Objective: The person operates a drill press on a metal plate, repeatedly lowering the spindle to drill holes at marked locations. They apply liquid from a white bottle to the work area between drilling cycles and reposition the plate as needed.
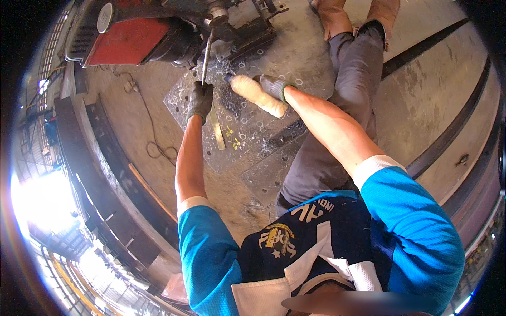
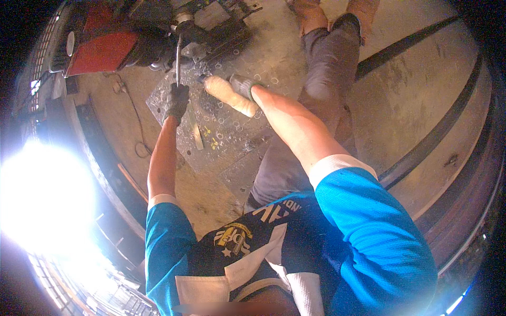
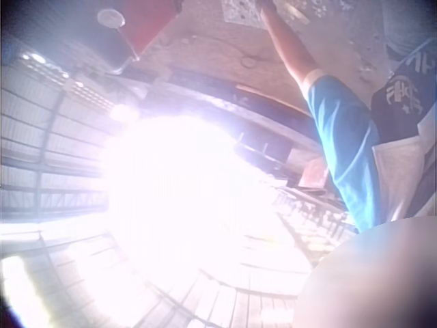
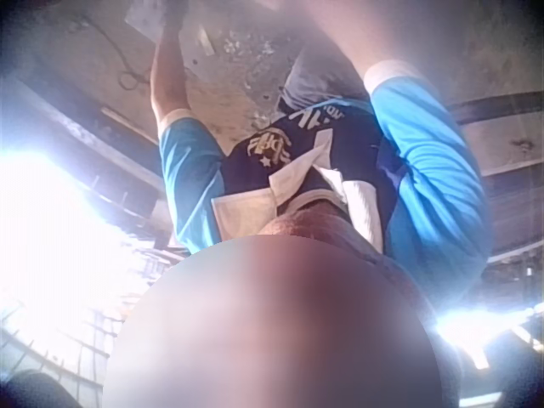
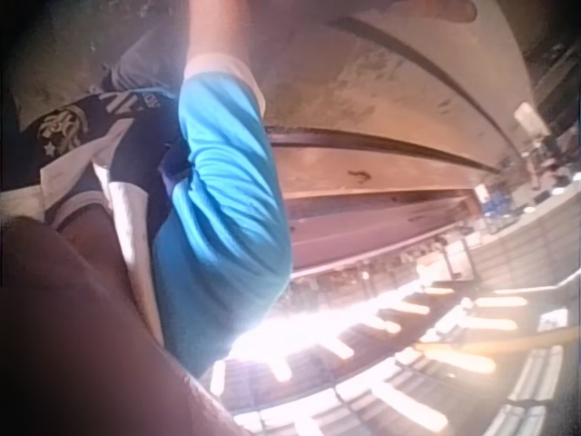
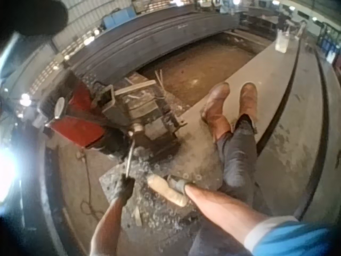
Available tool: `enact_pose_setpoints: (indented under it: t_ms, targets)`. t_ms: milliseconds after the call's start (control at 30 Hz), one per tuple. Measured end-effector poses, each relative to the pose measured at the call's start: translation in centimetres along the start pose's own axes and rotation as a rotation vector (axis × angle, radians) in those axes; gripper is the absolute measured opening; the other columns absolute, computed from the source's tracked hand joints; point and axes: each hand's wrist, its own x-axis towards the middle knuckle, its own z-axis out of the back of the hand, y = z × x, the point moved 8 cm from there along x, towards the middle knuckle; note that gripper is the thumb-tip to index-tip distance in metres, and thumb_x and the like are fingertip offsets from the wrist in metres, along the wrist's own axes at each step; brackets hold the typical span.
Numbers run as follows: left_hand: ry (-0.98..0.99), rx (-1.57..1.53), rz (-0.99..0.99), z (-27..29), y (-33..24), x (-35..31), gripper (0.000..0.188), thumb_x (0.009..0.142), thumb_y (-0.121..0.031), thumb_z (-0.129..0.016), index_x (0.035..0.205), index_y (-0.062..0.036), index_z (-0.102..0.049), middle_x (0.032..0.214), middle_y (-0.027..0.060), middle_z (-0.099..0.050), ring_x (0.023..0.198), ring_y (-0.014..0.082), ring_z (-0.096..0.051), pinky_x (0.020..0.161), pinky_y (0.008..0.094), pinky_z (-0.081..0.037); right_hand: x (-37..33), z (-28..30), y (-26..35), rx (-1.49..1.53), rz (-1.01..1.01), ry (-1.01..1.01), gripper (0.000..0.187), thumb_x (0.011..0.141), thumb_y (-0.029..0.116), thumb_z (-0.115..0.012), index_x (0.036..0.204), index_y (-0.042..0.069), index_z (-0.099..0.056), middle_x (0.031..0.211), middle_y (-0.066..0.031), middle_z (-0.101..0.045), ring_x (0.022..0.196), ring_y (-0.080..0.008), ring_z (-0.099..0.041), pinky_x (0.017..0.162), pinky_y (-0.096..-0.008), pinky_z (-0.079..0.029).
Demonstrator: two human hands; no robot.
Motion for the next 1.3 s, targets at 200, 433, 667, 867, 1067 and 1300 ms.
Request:
enact_pose_setpoints:
  t_ms: [200, 433, 667, 867, 1067, 1300]
  targets:
    - [-0.007, -0.014, -0.021, -0.8, 1.4, 1.2, 0.040, 0.098, -0.040, -0.063, 0.112, -0.0029, -0.054, 0.098, 0.0243, -0.068, 0.093, 0.0425, -0.067, 0.084, 0.0495, -0.050, 0.0, 0.9, -0.2, 0.037, -0.088, -0.126, 0.030, 0.096, 0.021, -0.060, 0.110, -0.002, -0.073, 0.108, -0.0230, -0.076, 0.094, -0.0309, -0.073, 0.082, -0.0460, -0.054]
    - [0.019, -0.039, 0.032, -0.9, 1.4, 1.0, 0.038, 0.098, -0.038, -0.064, 0.112, -0.0039, -0.054, 0.096, 0.0214, -0.068, 0.090, 0.0368, -0.067, 0.083, 0.0473, -0.050, 0.1, 1.4, 0.5, -0.333, -0.080, -0.119, 0.031, 0.094, 0.019, -0.059, 0.109, -0.005, -0.073, 0.111, -0.0258, -0.074, 0.102, -0.0354, -0.074, 0.082, -0.0459, -0.056]
    - [-0.010, -0.030, -0.006, -0.2, -0.5, 0.0, 0.038, 0.098, -0.037, -0.065, 0.112, -0.0030, -0.055, 0.093, 0.0197, -0.067, 0.087, 0.0340, -0.066, 0.082, 0.0459, -0.051, 1.3, 1.2, -0.9, -0.424, -0.048, -0.180, 0.028, 0.093, 0.016, -0.060, 0.106, -0.005, -0.073, 0.109, -0.0258, -0.074, 0.100, -0.0353, -0.075, 0.079, -0.0454, -0.057]
    - [-0.002, -0.002, 0.008, -0.2, -0.4, -0.2, 0.040, 0.097, -0.039, -0.065, 0.113, -0.0036, -0.056, 0.096, 0.0220, -0.069, 0.092, 0.0392, -0.068, 0.083, 0.0474, -0.051, 1.6, 0.3, -2.4, -0.059, -0.091, -0.099, 0.032, 0.096, 0.023, -0.061, 0.114, -0.001, -0.072, 0.108, -0.0238, -0.075, 0.098, -0.0344, -0.074, 0.081, -0.0466, -0.055]
    - [-0.008, 0.004, 0.000, -0.6, 0.0, 0.3, 0.039, 0.098, -0.041, -0.063, 0.110, -0.0042, -0.056, 0.095, 0.0225, -0.069, 0.089, 0.0418, -0.067, 0.081, 0.0482, -0.051, 2.7, -0.1, -2.2, -0.126, 0.010, -0.103, 0.037, 0.101, 0.036, -0.057, 0.109, 0.006, -0.075, 0.102, -0.0132, -0.075, 0.086, -0.0241, -0.067, 0.078, -0.0437, -0.051]
    - [-0.005, -0.028, -0.023, -0.6, -0.5, -0.1, 0.038, 0.098, -0.039, -0.064, 0.110, -0.0047, -0.054, 0.093, 0.0215, -0.068, 0.087, 0.0399, -0.067, 0.081, 0.0477, -0.051, 2.7, -0.6, -4.2, 0.104, 0.037, -0.140, 0.032, 0.097, 0.022, -0.058, 0.115, -0.001, -0.072, 0.114, -0.0238, -0.074, 0.101, -0.0333, -0.074, 0.082, -0.0452, -0.055]
